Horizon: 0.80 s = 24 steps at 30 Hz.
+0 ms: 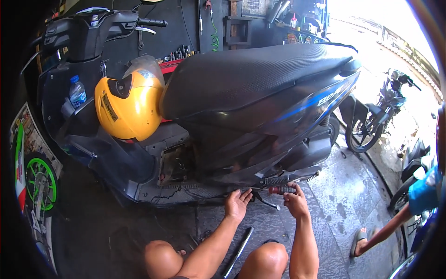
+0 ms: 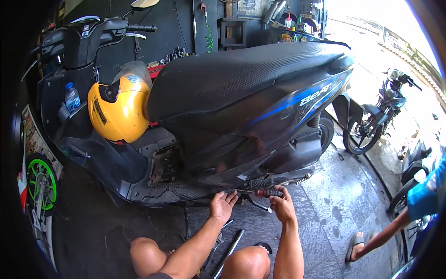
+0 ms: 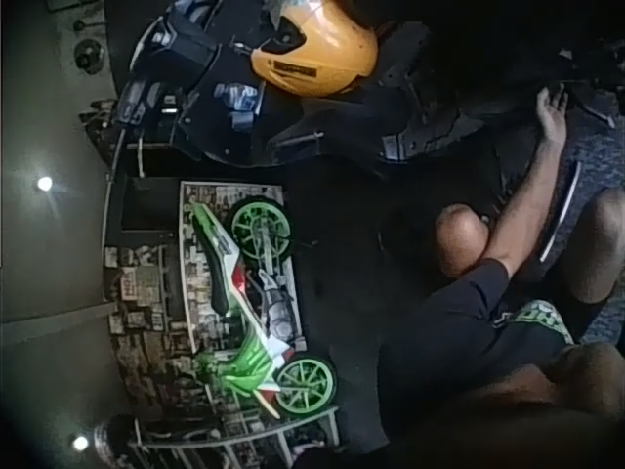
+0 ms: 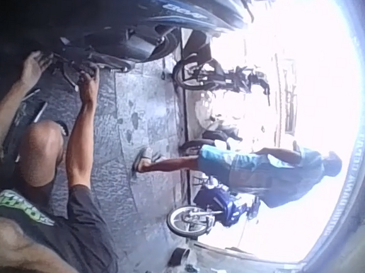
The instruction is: Repair and adjust parts of the motorcycle's side paneling and engine area.
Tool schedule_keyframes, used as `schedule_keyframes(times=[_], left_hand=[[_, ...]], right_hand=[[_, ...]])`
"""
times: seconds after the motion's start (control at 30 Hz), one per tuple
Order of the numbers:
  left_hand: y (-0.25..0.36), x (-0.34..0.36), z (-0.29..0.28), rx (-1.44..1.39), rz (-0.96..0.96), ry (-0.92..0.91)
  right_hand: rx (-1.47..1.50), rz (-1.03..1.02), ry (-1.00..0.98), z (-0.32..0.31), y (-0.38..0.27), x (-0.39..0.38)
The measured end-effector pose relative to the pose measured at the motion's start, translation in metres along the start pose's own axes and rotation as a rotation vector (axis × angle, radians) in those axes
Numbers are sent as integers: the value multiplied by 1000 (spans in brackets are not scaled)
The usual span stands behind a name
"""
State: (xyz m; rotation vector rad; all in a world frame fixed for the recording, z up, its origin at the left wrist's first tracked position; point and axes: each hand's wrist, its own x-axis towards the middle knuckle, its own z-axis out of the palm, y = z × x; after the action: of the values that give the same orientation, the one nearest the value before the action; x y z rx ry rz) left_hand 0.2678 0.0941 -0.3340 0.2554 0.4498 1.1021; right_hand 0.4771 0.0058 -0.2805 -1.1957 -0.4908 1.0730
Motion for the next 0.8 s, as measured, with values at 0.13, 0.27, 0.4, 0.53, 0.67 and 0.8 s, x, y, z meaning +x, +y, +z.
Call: schedule_keyframes(times=[0.13,0.27,0.4,0.53,0.67,0.8], left_hand=[[-3,2,3,-46,7,14],[-6,2,4,-106,16,22],[-12,6,-1,-142,1,39],[-24,14,-10,-237,-19,-19],[-31,25,-17,-216,-69,-33],[-30,27,-13,-369,-100,84]], right_hand=[[-183,26,3,-1,-1,-1],[-271,-7,-47,-2,-1,-3],[-84,84,14,0,5,-4],[-518,159,53,-6,10,1],[-4,140,-108,-22,23,11],[-102,247,-110,-28,30,28]])
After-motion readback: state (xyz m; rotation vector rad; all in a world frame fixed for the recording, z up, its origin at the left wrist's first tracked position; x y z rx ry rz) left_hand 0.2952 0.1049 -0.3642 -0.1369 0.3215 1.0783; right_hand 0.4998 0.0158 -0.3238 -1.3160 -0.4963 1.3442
